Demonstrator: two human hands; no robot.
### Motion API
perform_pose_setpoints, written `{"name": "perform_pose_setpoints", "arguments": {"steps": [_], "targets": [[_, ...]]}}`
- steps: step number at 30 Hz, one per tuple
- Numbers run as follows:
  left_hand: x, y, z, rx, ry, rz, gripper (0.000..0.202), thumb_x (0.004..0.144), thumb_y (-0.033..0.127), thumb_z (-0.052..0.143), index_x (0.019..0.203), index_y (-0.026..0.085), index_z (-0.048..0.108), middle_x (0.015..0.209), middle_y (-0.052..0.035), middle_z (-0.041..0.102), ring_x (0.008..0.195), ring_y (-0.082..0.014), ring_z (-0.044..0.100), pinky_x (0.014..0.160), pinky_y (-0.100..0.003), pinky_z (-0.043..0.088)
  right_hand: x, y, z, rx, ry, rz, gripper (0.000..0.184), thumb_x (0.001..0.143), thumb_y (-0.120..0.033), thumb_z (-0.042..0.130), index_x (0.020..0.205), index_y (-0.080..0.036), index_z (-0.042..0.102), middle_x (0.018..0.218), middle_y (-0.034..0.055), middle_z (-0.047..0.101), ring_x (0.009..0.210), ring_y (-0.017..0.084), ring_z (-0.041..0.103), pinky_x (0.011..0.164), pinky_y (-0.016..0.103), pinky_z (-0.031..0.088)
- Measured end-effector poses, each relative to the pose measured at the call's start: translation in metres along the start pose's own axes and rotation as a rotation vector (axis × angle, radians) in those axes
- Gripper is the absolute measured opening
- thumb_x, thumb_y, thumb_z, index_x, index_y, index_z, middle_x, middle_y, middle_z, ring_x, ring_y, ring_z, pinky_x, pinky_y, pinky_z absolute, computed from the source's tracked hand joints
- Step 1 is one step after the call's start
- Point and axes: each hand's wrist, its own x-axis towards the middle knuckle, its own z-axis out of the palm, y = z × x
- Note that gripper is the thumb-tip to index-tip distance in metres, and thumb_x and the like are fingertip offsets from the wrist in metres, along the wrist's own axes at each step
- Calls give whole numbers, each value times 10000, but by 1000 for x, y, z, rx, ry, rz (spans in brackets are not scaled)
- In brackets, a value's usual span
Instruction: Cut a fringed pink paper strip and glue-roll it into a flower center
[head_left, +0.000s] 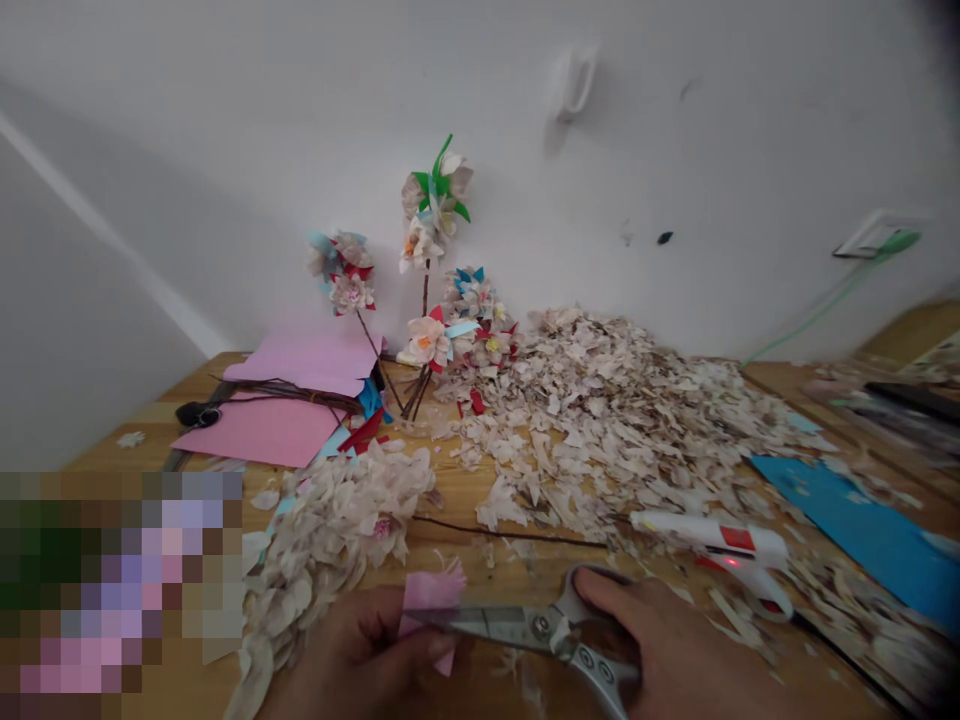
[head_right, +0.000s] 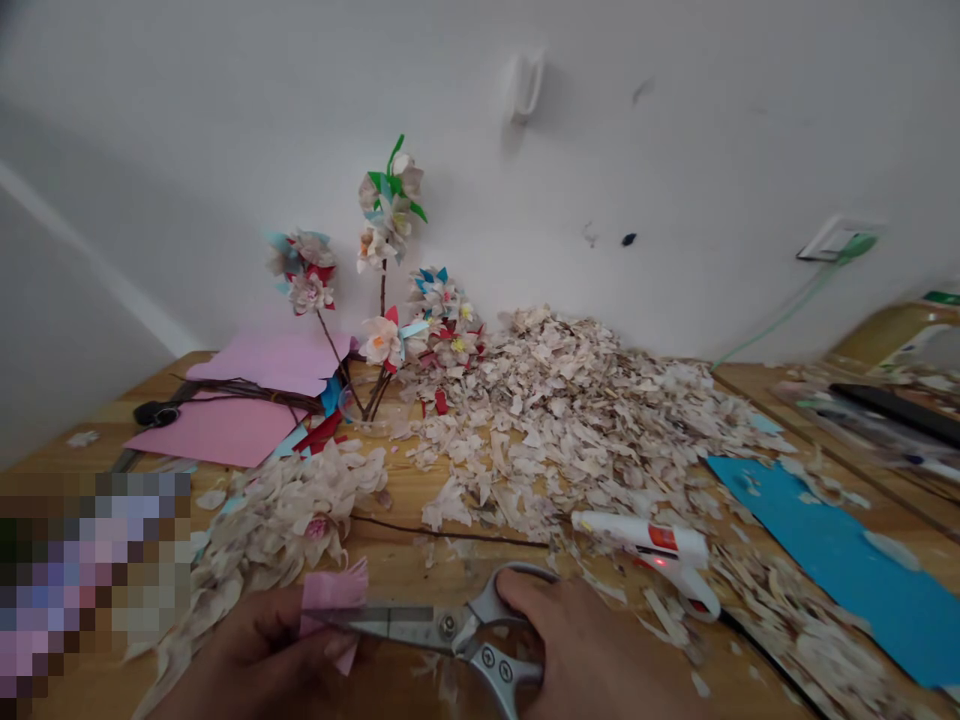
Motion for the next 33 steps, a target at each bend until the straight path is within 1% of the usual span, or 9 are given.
{"name": "perform_pose_setpoints", "arguments": {"steps": [5, 7, 11, 13, 16, 18, 21, 28, 33], "targets": [[-1, -2, -2, -60, -39, 6, 161, 682, 315, 665, 578, 192, 659, 577, 44, 565, 575, -117, 441, 590, -217, 346, 1, -2, -2, 9, -3, 5, 413, 544, -298, 683, 945, -305, 586, 908, 52, 618, 827, 284, 572, 641, 322, 410], [-2, -4, -2, -46, -35, -4, 129, 682, 279, 659, 584, 195, 664, 573, 49, 558, 573, -116, 436, 587, -214, 342, 0, -3, -5, 8, 9, -26, 368, 554, -257, 667, 912, -296, 589, 877, 33, 633, 787, 255, 570, 618, 294, 385], [-2, -10, 0, -73, 25, -18, 97, 694, 230, 637, 617, 197, 685, 616, 39, 584, 616, -123, 459, 591, -211, 346, -1, -7, -9, 26, 39, -73, 268, 573, -165, 592, 817, -273, 567, 828, -6, 646, 730, 212, 559, 567, 260, 324], [-1, -13, 0, -98, 20, -5, 89, 694, 228, 638, 631, 200, 695, 627, 36, 600, 628, -127, 471, 597, -213, 353, -1, -8, -10, 37, 41, -73, 255, 579, -166, 579, 810, -273, 554, 823, -13, 642, 737, 214, 559, 558, 259, 311], [0, -15, -2, -56, 10, -15, 88, 691, 209, 636, 643, 203, 710, 583, 44, 599, 565, -113, 443, 557, -204, 344, -1, -9, -10, 43, 43, -90, 209, 608, -182, 558, 796, -274, 545, 810, -12, 636, 740, 223, 560, 571, 273, 318], [0, -13, -2, -17, 33, -29, 95, 689, 201, 632, 638, 203, 713, 559, 47, 596, 529, -106, 426, 531, -199, 335, -2, -10, -11, 45, 37, -97, 189, 624, -190, 551, 795, -272, 544, 818, -5, 638, 743, 230, 563, 587, 287, 335], [0, -8, -1, 29, 57, -33, 99, 672, 202, 639, 604, 205, 711, 572, 40, 618, 544, -116, 453, 525, -198, 339, -2, -11, -12, 44, 19, -97, 236, 618, -197, 566, 841, -273, 552, 892, 14, 646, 807, 256, 570, 629, 308, 369], [0, -3, 1, 40, 78, -5, 106, 644, 193, 646, 568, 224, 712, 514, 49, 615, 598, -147, 529, 640, -227, 399, -1, -8, -7, 2, 17, -89, 276, 589, -215, 597, 857, -277, 573, 881, 23, 657, 785, 265, 582, 615, 308, 382], [0, -7, 0, -2, 68, 6, 94, 668, 226, 650, 598, 218, 711, 594, 40, 666, 598, -137, 530, 649, -227, 403, 0, -4, -2, -6, 7, -43, 328, 603, -245, 598, 929, -286, 591, 920, 56, 644, 835, 293, 580, 646, 339, 407]]}}
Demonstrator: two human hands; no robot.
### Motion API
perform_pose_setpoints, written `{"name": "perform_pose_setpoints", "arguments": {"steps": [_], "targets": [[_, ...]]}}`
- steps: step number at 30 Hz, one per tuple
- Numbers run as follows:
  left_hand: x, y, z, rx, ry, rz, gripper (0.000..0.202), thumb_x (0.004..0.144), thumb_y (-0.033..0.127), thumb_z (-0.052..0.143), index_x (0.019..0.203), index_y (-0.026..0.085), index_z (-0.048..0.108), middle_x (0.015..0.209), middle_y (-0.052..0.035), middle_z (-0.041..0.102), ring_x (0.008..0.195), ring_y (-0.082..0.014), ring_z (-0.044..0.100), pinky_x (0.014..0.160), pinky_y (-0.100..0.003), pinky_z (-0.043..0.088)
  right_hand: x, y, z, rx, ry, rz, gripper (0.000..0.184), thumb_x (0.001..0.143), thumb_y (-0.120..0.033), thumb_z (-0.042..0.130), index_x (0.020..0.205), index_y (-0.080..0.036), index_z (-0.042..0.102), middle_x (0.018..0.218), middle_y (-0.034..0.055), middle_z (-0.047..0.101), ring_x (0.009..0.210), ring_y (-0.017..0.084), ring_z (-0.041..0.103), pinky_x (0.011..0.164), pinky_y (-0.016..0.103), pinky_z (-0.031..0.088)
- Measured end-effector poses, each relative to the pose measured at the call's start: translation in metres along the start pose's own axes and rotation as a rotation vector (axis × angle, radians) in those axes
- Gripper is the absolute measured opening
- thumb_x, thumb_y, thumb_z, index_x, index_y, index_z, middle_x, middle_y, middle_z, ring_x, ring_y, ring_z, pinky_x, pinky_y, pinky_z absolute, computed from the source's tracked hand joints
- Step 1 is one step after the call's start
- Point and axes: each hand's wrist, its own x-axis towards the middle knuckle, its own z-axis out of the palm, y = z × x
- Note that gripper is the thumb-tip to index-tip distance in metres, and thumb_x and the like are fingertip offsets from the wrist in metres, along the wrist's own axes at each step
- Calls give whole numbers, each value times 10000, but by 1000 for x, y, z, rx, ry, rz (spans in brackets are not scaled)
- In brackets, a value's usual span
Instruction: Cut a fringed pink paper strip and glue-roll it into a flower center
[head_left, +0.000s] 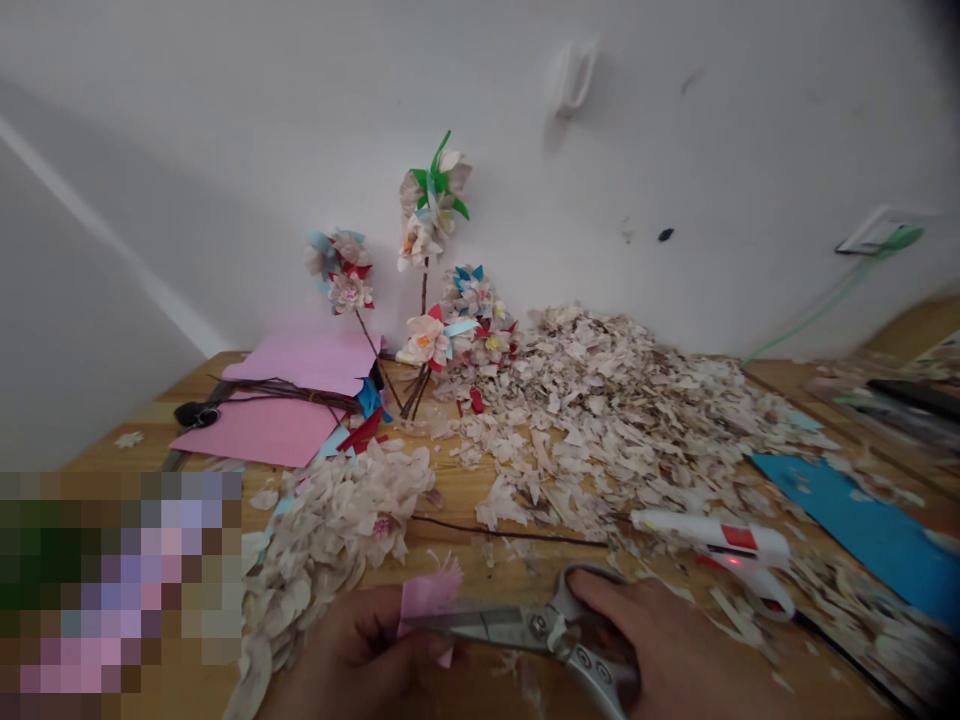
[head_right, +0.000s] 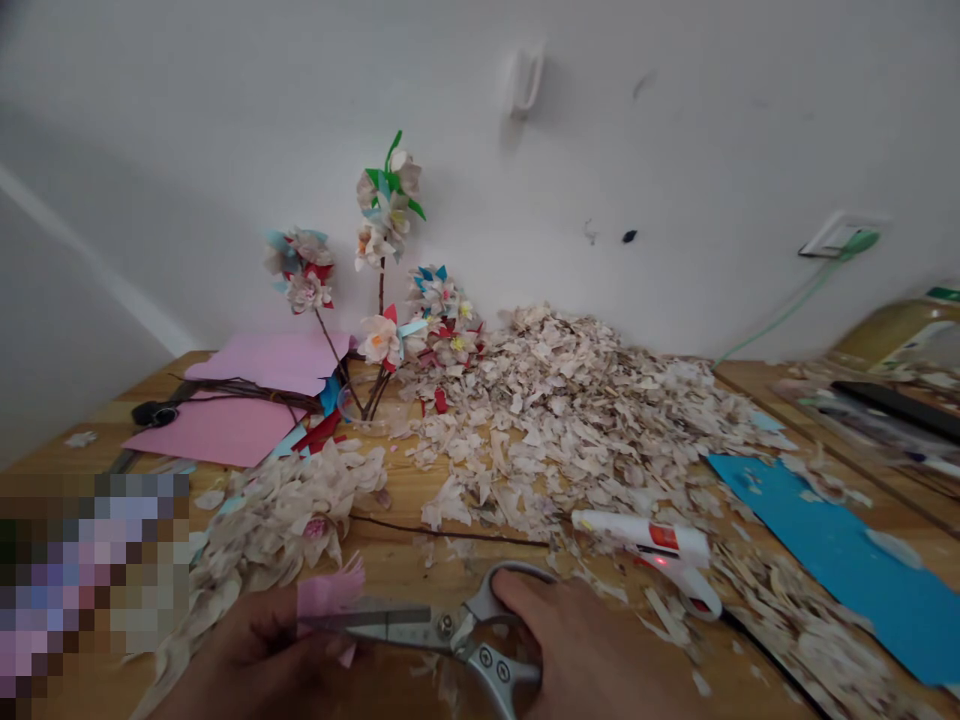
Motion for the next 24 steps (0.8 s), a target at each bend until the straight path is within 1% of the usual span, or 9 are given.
{"name": "perform_pose_setpoints", "arguments": {"steps": [3, 6, 9, 11, 13, 16, 20, 24], "targets": [[0, 1, -1, 15, -27, 1, 88, 671, 227, 658, 600, 216, 709, 596, 41, 669, 609, -136, 538, 658, -223, 404, 0, -1, -1, 14, -31, 36, 358, 582, -293, 635, 937, -291, 595, 920, 66, 627, 843, 312, 578, 656, 363, 421], [0, 3, -1, 15, -27, 4, 105, 684, 244, 657, 593, 217, 702, 622, 38, 674, 603, -132, 533, 620, -215, 398, -1, -1, -3, 19, -37, 54, 388, 566, -269, 643, 950, -294, 595, 927, 73, 611, 857, 320, 576, 675, 383, 429], [1, 4, -1, -2, -23, -9, 123, 685, 290, 666, 592, 215, 696, 610, 36, 654, 556, -120, 495, 576, -211, 388, -1, 2, -1, 19, -32, 66, 417, 541, -266, 673, 950, -300, 596, 944, 72, 603, 873, 324, 573, 707, 401, 431], [1, 4, 0, -16, -26, -20, 136, 672, 317, 680, 589, 211, 692, 598, 37, 636, 532, -115, 471, 557, -211, 382, 0, 6, 1, 15, -27, 63, 441, 522, -302, 710, 949, -304, 598, 949, 66, 604, 864, 322, 574, 715, 402, 431], [1, 5, 0, -20, -39, -15, 163, 662, 336, 690, 566, 205, 679, 584, 39, 613, 520, -110, 452, 545, -209, 373, 1, 8, 2, 12, -6, 59, 484, 503, -370, 750, 957, -306, 596, 949, 62, 608, 847, 316, 575, 710, 398, 432], [0, 4, 0, 3, -35, -10, 178, 658, 334, 694, 552, 194, 668, 560, 41, 584, 519, -107, 434, 538, -207, 358, 1, 8, 0, 27, 21, 29, 541, 476, -455, 782, 957, -301, 590, 943, 50, 621, 840, 300, 571, 700, 366, 428], [-1, 1, 1, 4, 1, -4, 124, 652, 284, 687, 571, 191, 675, 567, 38, 594, 533, -115, 443, 540, -210, 357, -2, 2, -8, 29, 28, -54, 462, 545, -416, 757, 949, -288, 574, 944, 27, 638, 856, 269, 569, 697, 313, 409], [0, 1, 2, 66, 39, 14, 99, 647, 252, 677, 575, 185, 678, 564, 31, 611, 548, -130, 476, 559, -223, 378, -4, -5, -13, -2, 28, -68, 454, 543, -441, 750, 920, -276, 559, 940, 20, 639, 849, 269, 570, 671, 309, 404]]}}
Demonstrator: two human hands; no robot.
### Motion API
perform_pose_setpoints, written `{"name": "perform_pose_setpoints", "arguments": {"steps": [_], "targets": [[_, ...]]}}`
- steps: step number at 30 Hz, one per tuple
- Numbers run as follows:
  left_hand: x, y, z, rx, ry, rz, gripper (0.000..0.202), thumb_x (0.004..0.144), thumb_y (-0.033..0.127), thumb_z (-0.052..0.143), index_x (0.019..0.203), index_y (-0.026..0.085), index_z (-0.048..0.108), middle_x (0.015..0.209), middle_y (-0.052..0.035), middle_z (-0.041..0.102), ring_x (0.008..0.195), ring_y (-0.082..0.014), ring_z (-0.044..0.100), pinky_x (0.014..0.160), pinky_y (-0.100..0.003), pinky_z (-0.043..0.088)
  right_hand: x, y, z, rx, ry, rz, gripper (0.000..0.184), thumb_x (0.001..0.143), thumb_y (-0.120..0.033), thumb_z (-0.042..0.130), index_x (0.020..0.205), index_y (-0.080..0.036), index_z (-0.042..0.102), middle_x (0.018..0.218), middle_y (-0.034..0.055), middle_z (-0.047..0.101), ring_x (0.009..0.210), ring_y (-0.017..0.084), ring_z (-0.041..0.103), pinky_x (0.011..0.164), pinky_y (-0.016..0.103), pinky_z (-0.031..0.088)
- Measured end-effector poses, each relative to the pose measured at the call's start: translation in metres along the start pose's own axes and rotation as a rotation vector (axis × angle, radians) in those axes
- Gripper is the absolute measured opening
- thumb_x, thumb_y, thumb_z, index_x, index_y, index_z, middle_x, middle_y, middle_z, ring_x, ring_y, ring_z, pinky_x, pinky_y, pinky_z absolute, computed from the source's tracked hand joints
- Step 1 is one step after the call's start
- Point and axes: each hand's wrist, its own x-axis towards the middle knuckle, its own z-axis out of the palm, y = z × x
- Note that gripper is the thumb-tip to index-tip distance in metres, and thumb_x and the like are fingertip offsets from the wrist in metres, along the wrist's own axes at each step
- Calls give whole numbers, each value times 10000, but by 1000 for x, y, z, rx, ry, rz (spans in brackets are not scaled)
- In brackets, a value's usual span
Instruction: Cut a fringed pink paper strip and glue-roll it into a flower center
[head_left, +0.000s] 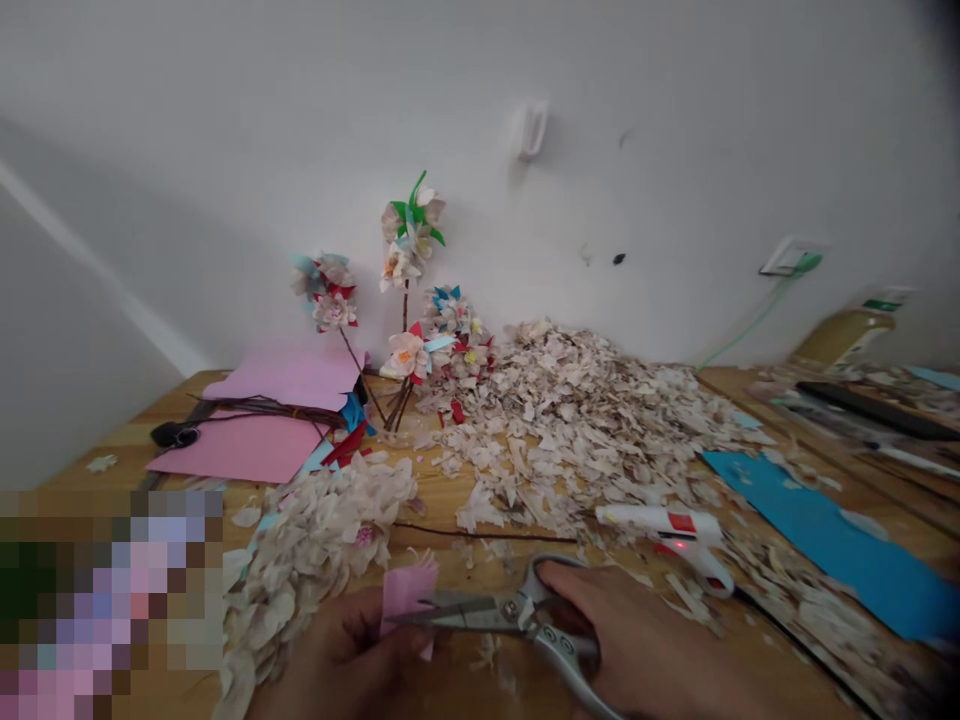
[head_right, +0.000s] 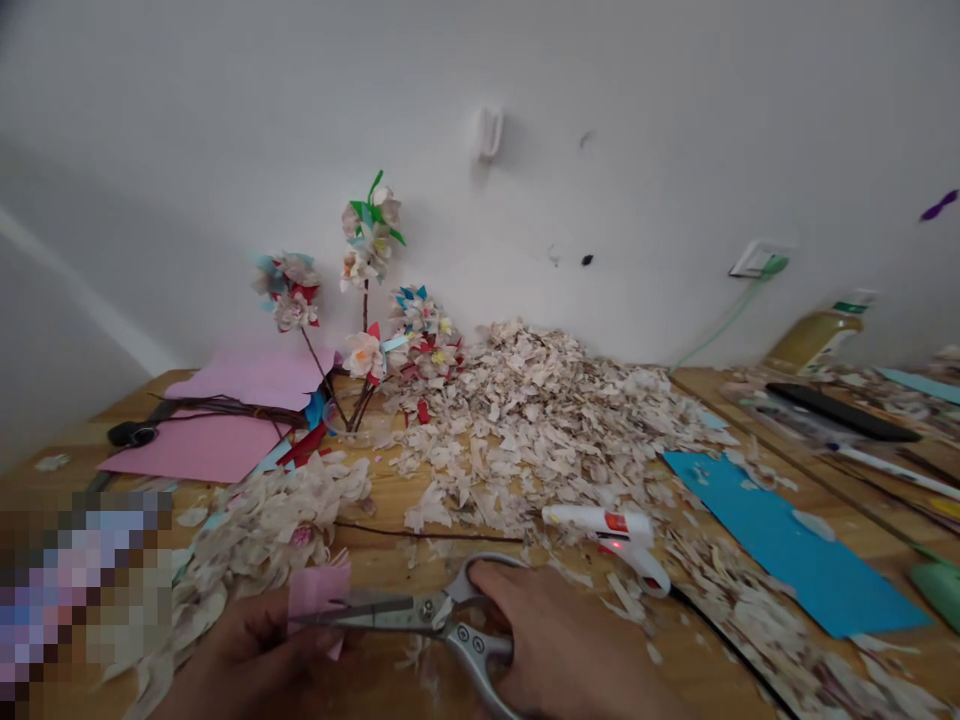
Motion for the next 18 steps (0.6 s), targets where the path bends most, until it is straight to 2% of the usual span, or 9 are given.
{"name": "perform_pose_setpoints", "arguments": {"steps": [6, 12, 18], "targets": [[-2, 1, 4, -25, 32, -5, 66, 634, 228, 661, 592, 183, 685, 612, 16, 653, 569, -142, 516, 517, -217, 386, -1, -3, -1, -23, 10, -42, 474, 557, -488, 710, 939, -265, 538, 973, 38, 637, 863, 286, 570, 656, 321, 400], [0, 0, 6, -22, 87, -53, 117, 567, 281, 680, 564, 165, 664, 556, 2, 635, 547, -158, 523, 529, -246, 418, 1, -1, -1, -72, 26, -67, 357, 593, -450, 672, 863, -268, 525, 878, 5, 640, 767, 256, 580, 580, 282, 347], [1, -2, 4, 4, 67, -84, 85, 590, 263, 654, 593, 182, 681, 605, 10, 663, 543, -145, 508, 518, -227, 389, 1, -1, -4, -26, 5, -61, 461, 546, -500, 709, 902, -270, 529, 963, 23, 638, 838, 290, 577, 615, 299, 358]]}}
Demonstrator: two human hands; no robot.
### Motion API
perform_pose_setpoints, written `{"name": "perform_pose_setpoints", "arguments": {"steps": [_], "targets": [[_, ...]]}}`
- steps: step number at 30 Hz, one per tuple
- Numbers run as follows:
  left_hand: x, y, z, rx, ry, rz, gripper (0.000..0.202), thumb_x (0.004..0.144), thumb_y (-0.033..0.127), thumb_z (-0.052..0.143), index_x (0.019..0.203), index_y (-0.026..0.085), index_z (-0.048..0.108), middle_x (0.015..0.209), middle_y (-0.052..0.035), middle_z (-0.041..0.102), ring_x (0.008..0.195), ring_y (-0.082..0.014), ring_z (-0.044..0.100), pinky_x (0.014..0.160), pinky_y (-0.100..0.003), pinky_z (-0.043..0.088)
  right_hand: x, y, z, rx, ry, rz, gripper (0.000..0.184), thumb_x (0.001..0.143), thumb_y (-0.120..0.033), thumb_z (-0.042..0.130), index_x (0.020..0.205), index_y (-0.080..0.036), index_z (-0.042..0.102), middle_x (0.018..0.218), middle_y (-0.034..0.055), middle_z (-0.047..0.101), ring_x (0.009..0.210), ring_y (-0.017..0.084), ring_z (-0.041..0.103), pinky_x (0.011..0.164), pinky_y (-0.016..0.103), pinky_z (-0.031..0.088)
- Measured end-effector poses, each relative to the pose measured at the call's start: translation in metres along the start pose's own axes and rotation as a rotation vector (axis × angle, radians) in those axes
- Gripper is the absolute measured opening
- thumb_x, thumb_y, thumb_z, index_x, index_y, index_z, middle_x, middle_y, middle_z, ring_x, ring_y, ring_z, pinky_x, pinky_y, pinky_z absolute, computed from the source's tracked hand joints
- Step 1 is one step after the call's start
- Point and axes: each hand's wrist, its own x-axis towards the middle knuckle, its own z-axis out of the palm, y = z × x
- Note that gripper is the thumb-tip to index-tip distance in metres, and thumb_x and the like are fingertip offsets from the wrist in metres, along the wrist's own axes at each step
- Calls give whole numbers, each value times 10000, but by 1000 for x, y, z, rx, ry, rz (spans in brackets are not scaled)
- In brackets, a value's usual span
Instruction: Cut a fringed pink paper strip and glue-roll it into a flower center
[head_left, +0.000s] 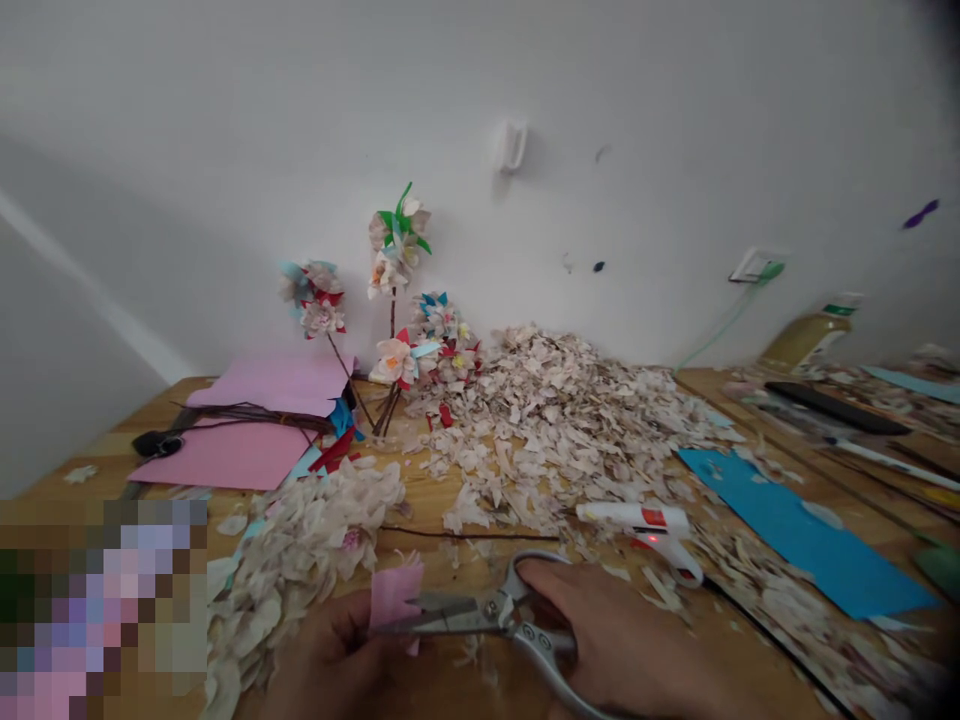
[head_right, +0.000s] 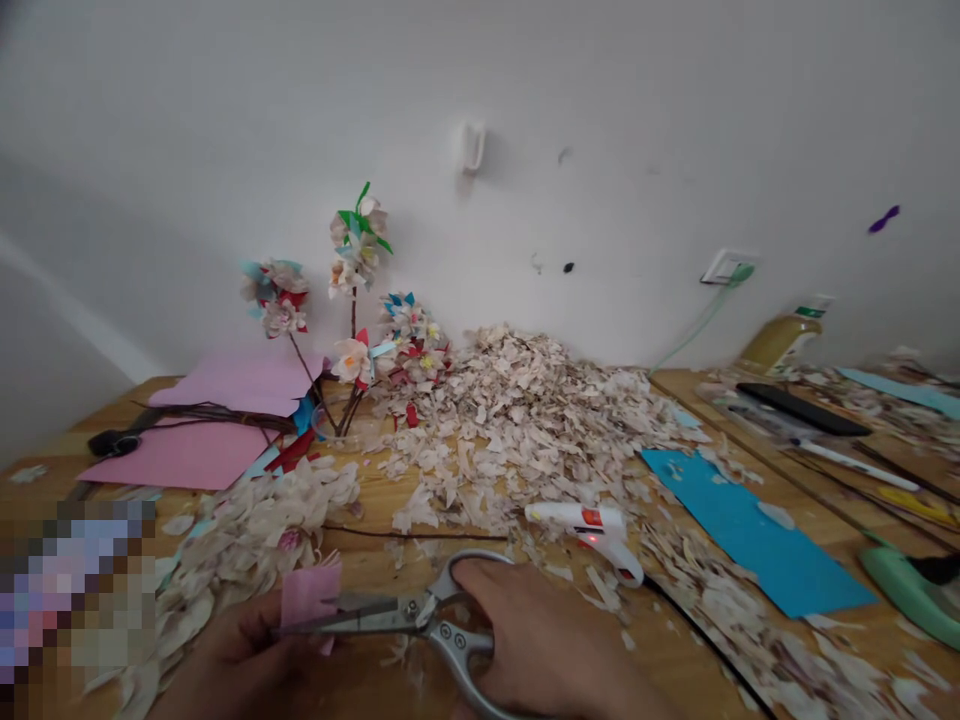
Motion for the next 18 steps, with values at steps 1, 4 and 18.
{"name": "perform_pose_setpoints", "arguments": {"steps": [1, 4, 18], "targets": [[-1, 0, 0, 13, 12, 22, 82, 606, 255, 644, 591, 186, 683, 596, 13, 660, 565, -149, 517, 536, -224, 390, 0, -1, 0, 4, 4, 0, 466, 540, -500, 718, 898, -268, 531, 964, 24, 638, 841, 289, 577, 611, 295, 355], [-3, 1, 2, 32, 51, 66, 77, 608, 245, 639, 578, 185, 678, 560, 19, 649, 573, -148, 513, 551, -220, 379, 0, -3, 0, -11, 17, 11, 416, 548, -477, 718, 858, -265, 538, 891, 17, 642, 794, 270, 580, 560, 268, 315], [3, -5, -2, 66, -2, 86, 84, 638, 252, 638, 595, 190, 674, 619, 5, 677, 576, -150, 527, 546, -228, 399, -1, 8, 13, -10, 53, 33, 503, 509, -530, 734, 909, -276, 564, 875, 30, 633, 755, 259, 568, 570, 280, 336]]}}
